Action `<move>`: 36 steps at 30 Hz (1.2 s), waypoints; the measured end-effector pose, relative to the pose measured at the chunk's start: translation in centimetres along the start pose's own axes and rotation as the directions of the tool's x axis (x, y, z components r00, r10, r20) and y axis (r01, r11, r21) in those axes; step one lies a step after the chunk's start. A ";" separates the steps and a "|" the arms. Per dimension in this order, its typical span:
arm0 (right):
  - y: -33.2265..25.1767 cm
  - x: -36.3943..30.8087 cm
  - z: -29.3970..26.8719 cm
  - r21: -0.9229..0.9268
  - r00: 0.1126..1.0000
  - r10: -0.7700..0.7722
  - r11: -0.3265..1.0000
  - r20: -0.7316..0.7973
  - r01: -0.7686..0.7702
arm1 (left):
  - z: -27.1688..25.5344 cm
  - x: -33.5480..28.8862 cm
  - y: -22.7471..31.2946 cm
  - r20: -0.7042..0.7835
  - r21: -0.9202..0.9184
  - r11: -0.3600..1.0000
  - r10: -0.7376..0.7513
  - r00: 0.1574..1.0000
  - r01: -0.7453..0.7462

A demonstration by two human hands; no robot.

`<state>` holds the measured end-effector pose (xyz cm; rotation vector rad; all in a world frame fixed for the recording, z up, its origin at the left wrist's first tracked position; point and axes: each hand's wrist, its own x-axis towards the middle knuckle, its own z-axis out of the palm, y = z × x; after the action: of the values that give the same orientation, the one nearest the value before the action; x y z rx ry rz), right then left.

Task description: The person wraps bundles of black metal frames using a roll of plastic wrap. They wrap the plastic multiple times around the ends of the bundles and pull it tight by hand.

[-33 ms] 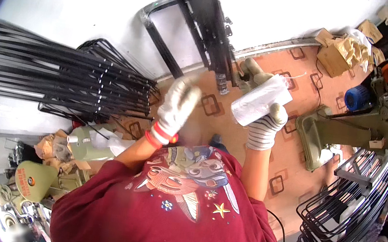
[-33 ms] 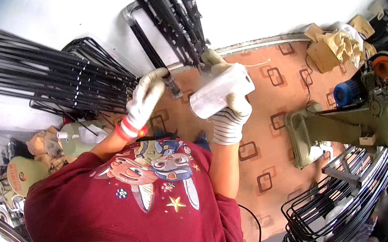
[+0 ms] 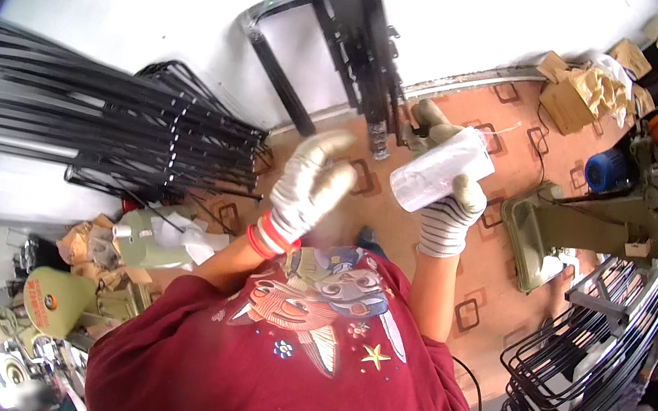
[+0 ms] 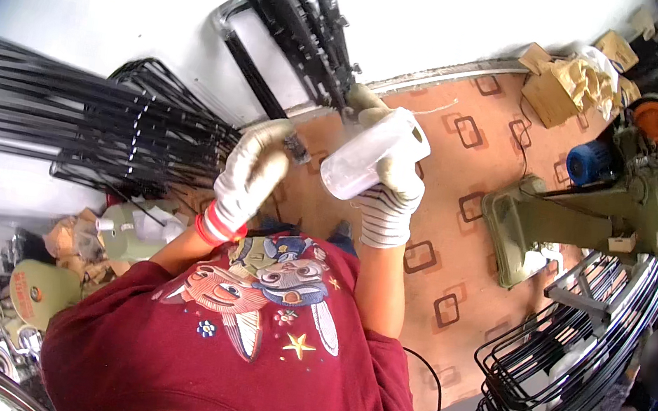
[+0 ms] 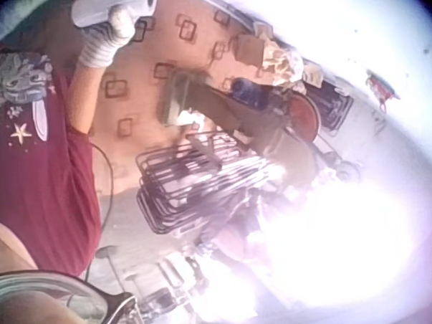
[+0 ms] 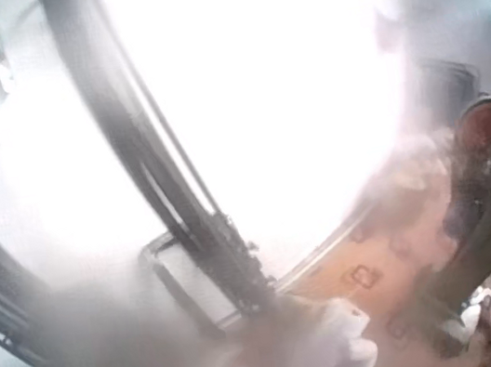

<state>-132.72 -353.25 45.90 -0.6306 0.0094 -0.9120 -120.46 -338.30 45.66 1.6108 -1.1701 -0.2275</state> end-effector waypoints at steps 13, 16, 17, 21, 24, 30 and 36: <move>3.2 -9.0 5.7 -0.484 0.993 -0.099 0.873 -0.065 0.055 | -4.6 -0.1 4.7 0.218 -0.611 0.759 -0.112 0.970 0.225; 6.2 -12.0 6.6 -0.005 0.962 0.165 0.985 -0.217 -0.170 | -7.4 -1.4 4.3 0.318 -0.700 0.623 -0.167 0.933 0.349; 7.7 -12.6 8.4 0.169 0.931 0.177 0.977 -0.319 -0.128 | -8.2 -2.0 3.9 0.308 -0.711 0.608 -0.182 0.934 0.353; 13.4 -16.7 7.2 0.579 0.948 0.271 0.805 -0.164 -0.130 | -11.8 -4.7 2.4 0.287 -0.748 0.535 -0.273 0.918 0.393; 15.8 -18.2 9.6 0.620 0.952 0.289 0.767 -0.097 -0.169 | -15.2 -7.2 2.3 0.321 -0.763 0.476 -0.310 0.895 0.438; 18.0 -20.7 16.5 0.383 0.927 0.364 0.873 -0.095 -0.303 | -20.8 -12.9 1.2 0.138 -0.726 0.625 -0.277 0.951 0.287; 22.0 -23.3 17.3 0.456 0.909 0.385 0.845 -0.157 -0.280 | -25.7 -16.6 -1.7 0.059 -0.714 0.629 -0.384 0.922 0.308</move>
<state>-126.51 -317.48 42.90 -0.0962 0.1351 -0.6135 -110.83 -309.33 47.94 1.0956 -0.5459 -0.7549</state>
